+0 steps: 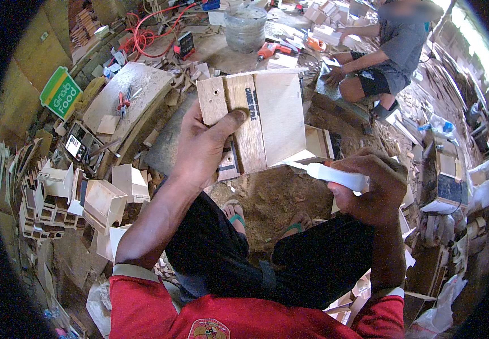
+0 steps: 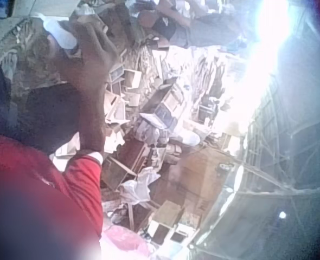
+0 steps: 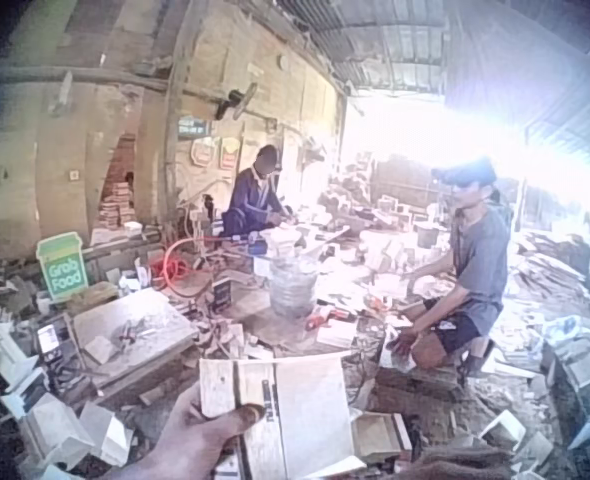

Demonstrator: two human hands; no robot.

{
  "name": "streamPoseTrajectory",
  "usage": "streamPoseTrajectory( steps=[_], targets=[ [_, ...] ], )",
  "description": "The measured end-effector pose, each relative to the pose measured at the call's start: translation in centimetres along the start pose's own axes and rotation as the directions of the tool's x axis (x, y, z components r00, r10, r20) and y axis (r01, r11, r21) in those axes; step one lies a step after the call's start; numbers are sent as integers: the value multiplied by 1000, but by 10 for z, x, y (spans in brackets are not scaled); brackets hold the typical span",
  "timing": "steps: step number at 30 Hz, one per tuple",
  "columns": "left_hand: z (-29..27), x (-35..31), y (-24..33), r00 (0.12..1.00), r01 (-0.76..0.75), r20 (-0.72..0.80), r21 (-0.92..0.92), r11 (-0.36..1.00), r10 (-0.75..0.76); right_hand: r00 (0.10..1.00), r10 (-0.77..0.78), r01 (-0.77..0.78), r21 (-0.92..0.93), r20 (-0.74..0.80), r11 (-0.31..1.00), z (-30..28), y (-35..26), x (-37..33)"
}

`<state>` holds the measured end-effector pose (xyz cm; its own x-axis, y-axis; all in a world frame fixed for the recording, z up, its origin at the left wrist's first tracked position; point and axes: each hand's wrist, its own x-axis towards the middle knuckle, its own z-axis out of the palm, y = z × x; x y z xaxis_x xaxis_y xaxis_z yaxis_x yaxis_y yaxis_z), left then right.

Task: The person applies glue from a white bottle to the edges of small wooden boxes, then sets them aside. The person repeats this process on multiple boxes, handling them one at a time.

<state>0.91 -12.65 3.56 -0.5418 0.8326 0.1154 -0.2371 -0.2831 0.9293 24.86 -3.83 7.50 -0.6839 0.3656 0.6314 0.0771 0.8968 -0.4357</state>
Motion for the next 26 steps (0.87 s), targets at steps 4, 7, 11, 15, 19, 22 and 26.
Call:
streamPoseTrajectory(
  steps=[4,7,11,15,19,22,26],
  targets=[
    [0,0,0,1000,-24,1,26,999,24,999,-33,33,-39,8,999,2,-1,1],
    [1,-2,1,1000,-22,6,4,1000,22,999,-40,41,-41,21,998,3,-2,0],
    [1,-2,0,1000,-27,8,5,1000,27,996,-83,85,-57,35,995,3,0,0],
    [1,-1,-2,1000,-22,-20,76,997,23,994,-99,101,-62,41,993,4,-2,0],
    [2,-2,-1,999,-29,-12,73,997,30,988,-151,154,-75,43,985,5,-1,1],
    [3,-3,0,1000,-19,-9,76,997,20,983,-184,185,-60,27,981,7,-1,2],
    [3,-3,0,999,-36,15,87,996,35,983,-179,182,-56,48,982,6,-1,2]
  ],
)
